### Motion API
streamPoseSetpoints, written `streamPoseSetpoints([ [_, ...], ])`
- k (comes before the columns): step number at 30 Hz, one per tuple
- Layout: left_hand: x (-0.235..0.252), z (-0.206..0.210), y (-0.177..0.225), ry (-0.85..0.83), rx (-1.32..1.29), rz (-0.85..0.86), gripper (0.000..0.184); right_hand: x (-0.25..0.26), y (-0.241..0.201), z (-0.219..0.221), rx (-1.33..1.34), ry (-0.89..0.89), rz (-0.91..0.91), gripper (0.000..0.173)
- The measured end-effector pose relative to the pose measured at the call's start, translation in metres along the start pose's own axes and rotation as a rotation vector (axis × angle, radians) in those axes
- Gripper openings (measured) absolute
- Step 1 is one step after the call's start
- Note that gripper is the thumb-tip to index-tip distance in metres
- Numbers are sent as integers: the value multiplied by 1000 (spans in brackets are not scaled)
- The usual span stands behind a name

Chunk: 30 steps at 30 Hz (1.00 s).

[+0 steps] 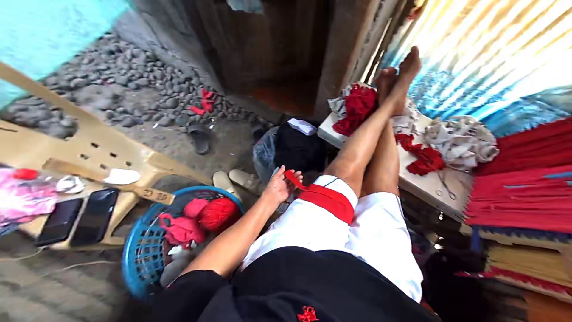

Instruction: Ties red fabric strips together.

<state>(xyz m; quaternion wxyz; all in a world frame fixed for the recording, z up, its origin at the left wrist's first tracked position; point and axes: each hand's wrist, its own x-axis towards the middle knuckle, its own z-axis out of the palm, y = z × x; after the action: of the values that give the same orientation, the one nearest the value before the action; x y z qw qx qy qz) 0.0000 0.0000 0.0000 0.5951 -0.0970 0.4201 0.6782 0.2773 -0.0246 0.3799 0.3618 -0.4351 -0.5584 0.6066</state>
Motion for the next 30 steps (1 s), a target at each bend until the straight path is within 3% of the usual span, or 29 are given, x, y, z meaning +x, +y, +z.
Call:
streamPoseSetpoints([
  [2, -2, -1, 3, -15, 17, 0, 63, 15, 51, -70, -93, 32, -188, 24],
  [4, -6, -4, 5, -30, 44, -3, 66, 27, 88, -109, -81, 13, -240, 23],
  [11, -9, -28, -1, 6, 169, -54, 21, 36, 120, -109, -44, 28, -139, 28],
  [14, -20, -33, -13, 49, 414, -136, 25, 34, 127, -105, -32, 33, -125, 30],
  [17, -31, -32, -22, -24, 509, -168, 24, 33, 133, -100, -13, 57, -86, 31],
  [21, -38, -26, -20, -123, 454, -206, 18, 40, 162, -129, 23, -40, -173, 23],
  [26, -21, -39, -16, -257, 320, -221, 21, 42, 170, -136, 36, -23, -193, 22],
  [30, -24, -43, -14, -237, 233, -179, 18, 41, 174, -138, 44, -4, -176, 22],
])
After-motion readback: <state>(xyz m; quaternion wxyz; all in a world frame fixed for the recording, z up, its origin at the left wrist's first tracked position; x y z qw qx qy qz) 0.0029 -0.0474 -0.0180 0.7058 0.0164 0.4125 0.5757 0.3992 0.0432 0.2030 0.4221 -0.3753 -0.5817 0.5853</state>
